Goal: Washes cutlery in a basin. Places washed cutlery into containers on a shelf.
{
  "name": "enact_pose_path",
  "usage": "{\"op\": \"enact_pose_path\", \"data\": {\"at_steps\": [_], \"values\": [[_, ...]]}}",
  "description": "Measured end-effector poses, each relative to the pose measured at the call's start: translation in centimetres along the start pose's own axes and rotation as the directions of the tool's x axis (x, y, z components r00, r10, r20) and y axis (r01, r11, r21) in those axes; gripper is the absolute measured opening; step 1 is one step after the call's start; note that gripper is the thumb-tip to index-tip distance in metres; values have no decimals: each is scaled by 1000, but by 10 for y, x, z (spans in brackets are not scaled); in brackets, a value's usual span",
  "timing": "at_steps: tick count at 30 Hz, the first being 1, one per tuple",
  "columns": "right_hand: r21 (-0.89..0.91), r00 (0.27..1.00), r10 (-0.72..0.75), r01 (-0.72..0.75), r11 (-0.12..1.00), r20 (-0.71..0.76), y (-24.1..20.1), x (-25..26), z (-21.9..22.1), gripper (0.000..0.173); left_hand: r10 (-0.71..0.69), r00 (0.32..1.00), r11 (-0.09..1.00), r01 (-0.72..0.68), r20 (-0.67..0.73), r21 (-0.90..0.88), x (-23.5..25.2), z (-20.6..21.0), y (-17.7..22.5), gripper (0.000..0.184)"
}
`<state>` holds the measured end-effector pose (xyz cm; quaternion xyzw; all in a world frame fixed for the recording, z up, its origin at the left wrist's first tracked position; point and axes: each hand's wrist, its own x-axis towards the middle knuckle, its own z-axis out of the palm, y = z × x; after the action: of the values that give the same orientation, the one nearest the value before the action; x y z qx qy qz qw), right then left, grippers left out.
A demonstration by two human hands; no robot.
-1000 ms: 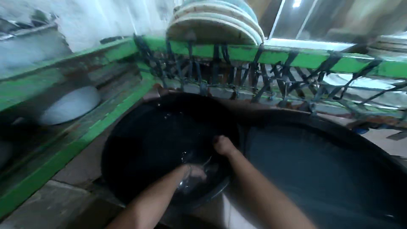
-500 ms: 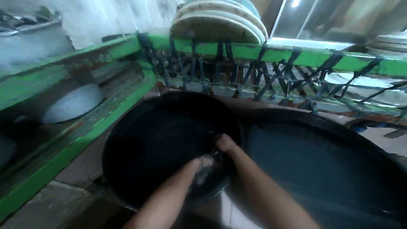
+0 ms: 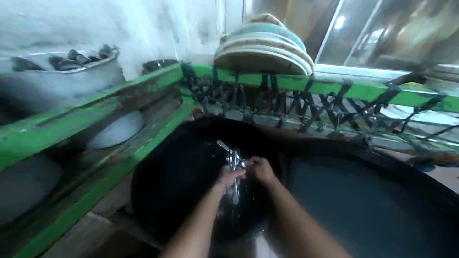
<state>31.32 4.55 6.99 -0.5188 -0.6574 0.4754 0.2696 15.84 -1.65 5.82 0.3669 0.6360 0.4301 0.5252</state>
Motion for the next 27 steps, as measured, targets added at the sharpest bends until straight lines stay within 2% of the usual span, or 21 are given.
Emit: {"op": "enact_pose_path", "data": {"at_steps": [2,4,6,7,9,10,11,12,13,15,17,19,20,22,25,27], "values": [[17,984,-22,26,1000,-179,-2,6,-5,23,14,999,995,-17,-31,-93,0,-10,4,26],[67,947,-66,92,994,-315,0,9,-9,23,-22,985,969,-21,-169,-247,-1,-21,9,34],[249,917,-65,175,953,-395,0,12,-10,24,-59,951,879,-95,-305,-467,6,-35,10,40],[410,921,-23,195,891,-388,-3,12,-8,27,-79,930,808,-152,-360,-570,10,-41,11,39],[718,947,61,196,668,-315,-5,15,-5,35,-92,891,665,-278,-445,-693,17,-52,9,32],[816,960,96,170,553,-265,-5,16,-2,35,-84,872,607,-339,-483,-718,20,-55,7,27],[862,964,125,146,485,-234,-6,16,2,31,-80,850,565,-391,-520,-726,23,-57,7,24],[867,962,153,126,482,-225,-9,17,8,24,-76,829,538,-434,-554,-723,24,-58,7,23],[840,957,170,111,531,-234,-12,17,15,20,-70,810,519,-469,-582,-715,25,-60,9,22],[701,967,124,71,710,-224,-14,13,29,30,-62,786,496,-510,-615,-703,26,-58,11,22],[541,989,58,27,841,-140,-17,9,40,37,-45,806,497,-494,-590,-713,22,-52,15,25],[459,993,22,32,888,-114,-21,9,47,32,-19,831,520,-466,-555,-715,18,-44,19,24],[492,988,34,46,870,-152,-22,11,47,26,-3,834,523,-469,-551,-712,18,-43,20,24],[668,959,122,85,740,-257,-21,17,41,21,-4,822,503,-490,-569,-712,18,-46,21,25],[909,958,194,119,399,-210,-10,29,15,36,-12,788,435,-550,-615,-713,21,-65,18,24],[947,966,160,150,284,-201,-8,30,13,27,6,767,431,-580,-641,-691,21,-73,19,26]]}}
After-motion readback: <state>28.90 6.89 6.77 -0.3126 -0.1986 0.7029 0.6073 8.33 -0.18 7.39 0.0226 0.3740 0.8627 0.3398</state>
